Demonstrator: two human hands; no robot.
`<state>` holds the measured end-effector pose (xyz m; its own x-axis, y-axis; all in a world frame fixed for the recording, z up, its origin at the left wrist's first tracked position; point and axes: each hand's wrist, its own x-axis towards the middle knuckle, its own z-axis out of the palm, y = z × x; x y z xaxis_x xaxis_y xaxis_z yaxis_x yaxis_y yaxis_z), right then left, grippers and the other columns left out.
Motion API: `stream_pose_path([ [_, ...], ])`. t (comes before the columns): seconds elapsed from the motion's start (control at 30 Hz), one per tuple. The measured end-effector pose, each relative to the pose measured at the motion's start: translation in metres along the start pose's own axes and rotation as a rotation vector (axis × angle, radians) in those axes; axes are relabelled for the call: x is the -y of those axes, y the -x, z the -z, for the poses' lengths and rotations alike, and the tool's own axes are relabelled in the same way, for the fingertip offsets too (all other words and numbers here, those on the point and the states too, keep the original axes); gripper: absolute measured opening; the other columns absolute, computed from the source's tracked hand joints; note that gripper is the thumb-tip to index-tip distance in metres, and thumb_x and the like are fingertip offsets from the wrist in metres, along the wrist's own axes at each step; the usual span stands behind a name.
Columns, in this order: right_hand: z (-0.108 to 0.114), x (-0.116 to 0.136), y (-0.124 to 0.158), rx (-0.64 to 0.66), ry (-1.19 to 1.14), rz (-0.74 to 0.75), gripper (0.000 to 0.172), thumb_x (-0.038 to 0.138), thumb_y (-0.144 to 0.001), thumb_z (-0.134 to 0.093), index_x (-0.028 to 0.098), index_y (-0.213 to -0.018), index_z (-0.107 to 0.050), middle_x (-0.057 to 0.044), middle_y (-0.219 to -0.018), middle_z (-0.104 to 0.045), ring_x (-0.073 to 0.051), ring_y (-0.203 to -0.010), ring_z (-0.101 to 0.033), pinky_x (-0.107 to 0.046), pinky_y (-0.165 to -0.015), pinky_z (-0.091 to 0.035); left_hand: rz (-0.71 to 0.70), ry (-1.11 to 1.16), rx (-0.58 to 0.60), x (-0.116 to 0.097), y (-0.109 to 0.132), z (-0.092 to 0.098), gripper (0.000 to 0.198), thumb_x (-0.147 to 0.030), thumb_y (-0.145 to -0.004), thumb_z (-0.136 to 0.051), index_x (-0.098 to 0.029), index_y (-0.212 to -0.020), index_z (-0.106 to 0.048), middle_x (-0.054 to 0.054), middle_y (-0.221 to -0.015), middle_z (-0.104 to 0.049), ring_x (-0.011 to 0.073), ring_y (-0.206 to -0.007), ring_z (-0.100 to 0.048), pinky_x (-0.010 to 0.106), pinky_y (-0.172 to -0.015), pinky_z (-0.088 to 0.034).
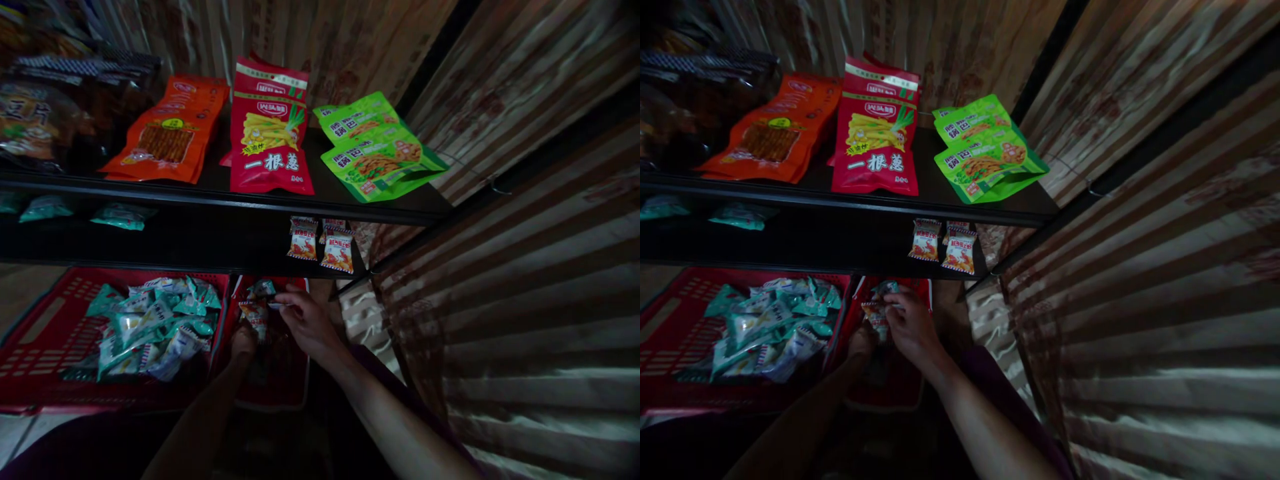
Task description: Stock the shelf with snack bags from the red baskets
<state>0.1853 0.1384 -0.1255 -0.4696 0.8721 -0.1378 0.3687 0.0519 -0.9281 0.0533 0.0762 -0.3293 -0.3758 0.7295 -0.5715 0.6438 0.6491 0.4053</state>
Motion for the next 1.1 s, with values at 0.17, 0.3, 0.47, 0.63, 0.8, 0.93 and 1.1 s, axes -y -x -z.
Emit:
stream_pose_path([
  [0.17,0.003,-0.004,-0.006,-0.008,-0.046,-0.022,0.025,0.022,-0.080,-0.050,0.022,-0.098,-0.067,-0.005,-0.109,-0.064,-0.017,-0.098,-0.062,-0.032,-0.087,-0.050,-0.036,0.123,-0.065,-0.018,0.016,0.032,0.036,-0.032,-0.083,-0.053,-0.016,-0.116,-0.055,0.013,-0.105,-0.068,0.0204,-0.092,-0.065,0.025,-0.068,-0.041],
  [0.3,0.003,-0.003,-0.009,-0.148,0.034,-0.027,0.034,0.022,-0.076,-0.055,0.022,-0.109,-0.062,-0.007,-0.117,-0.061,-0.020,-0.112,-0.055,-0.038,-0.100,-0.042,-0.101,0.219,-0.120,-0.032,0.041,0.078,0.022,-0.034,-0.079,-0.057,-0.018,-0.093,-0.063,0.006,-0.086,-0.069,0.0154,-0.077,-0.063,0.022,-0.063,-0.039],
  [0.47,0.000,0.005,-0.008,-0.137,-0.210,-0.289,0.049,0.033,-0.079,-0.058,0.018,-0.125,-0.051,-0.012,-0.131,-0.053,-0.022,-0.123,-0.049,-0.039,-0.104,-0.037,-0.239,0.405,-0.252,-0.037,0.081,0.124,0.016,-0.034,-0.075,-0.058,-0.018,-0.078,-0.060,0.001,-0.070,-0.064,0.0149,-0.066,-0.058,0.024,-0.061,-0.040],
  [0.63,-0.006,0.009,0.006,0.142,-0.513,-0.437,0.064,0.041,-0.066,-0.072,0.024,-0.124,-0.050,-0.009,-0.118,-0.061,-0.023,-0.102,-0.061,-0.037,-0.080,-0.050,-0.297,0.570,-0.278,-0.038,0.102,0.128,0.023,-0.040,-0.071,-0.059,-0.018,-0.080,-0.059,0.001,-0.067,-0.062,0.0151,-0.062,-0.056,0.025,-0.058,-0.041],
  [0.8,-0.006,0.005,0.004,0.119,-0.569,-0.316,0.060,0.030,-0.058,-0.075,0.024,-0.115,-0.057,-0.004,-0.104,-0.067,-0.021,-0.091,-0.063,-0.032,-0.072,-0.051,-0.402,0.728,-0.130,-0.044,0.109,0.141,0.039,-0.047,-0.071,-0.061,-0.016,-0.093,-0.062,0.007,-0.088,-0.068,0.0199,-0.081,-0.062,0.029,-0.070,-0.046],
  [0.93,-0.004,0.007,-0.003,0.097,-0.649,-0.295,0.057,0.027,-0.056,-0.075,0.022,-0.110,-0.060,-0.002,-0.096,-0.070,-0.020,-0.086,-0.065,-0.032,-0.076,-0.051,-0.207,0.978,-0.217,-0.047,0.114,0.174,0.049,-0.056,-0.071,-0.059,-0.017,-0.101,-0.060,0.008,-0.098,-0.067,0.0207,-0.092,-0.062,0.031,-0.076,-0.048],
  [1.1,-0.006,0.010,-0.001,0.247,-0.589,-0.294,0.056,0.028,-0.056,-0.076,0.021,-0.109,-0.063,-0.001,-0.096,-0.070,-0.020,-0.086,-0.065,-0.034,-0.081,-0.049,-0.057,1.249,-0.079,-0.046,0.111,0.201,0.044,-0.050,-0.062,-0.070,-0.016,-0.089,-0.062,0.005,-0.083,-0.068,0.0170,-0.076,-0.064,0.028,-0.067,-0.049],
])
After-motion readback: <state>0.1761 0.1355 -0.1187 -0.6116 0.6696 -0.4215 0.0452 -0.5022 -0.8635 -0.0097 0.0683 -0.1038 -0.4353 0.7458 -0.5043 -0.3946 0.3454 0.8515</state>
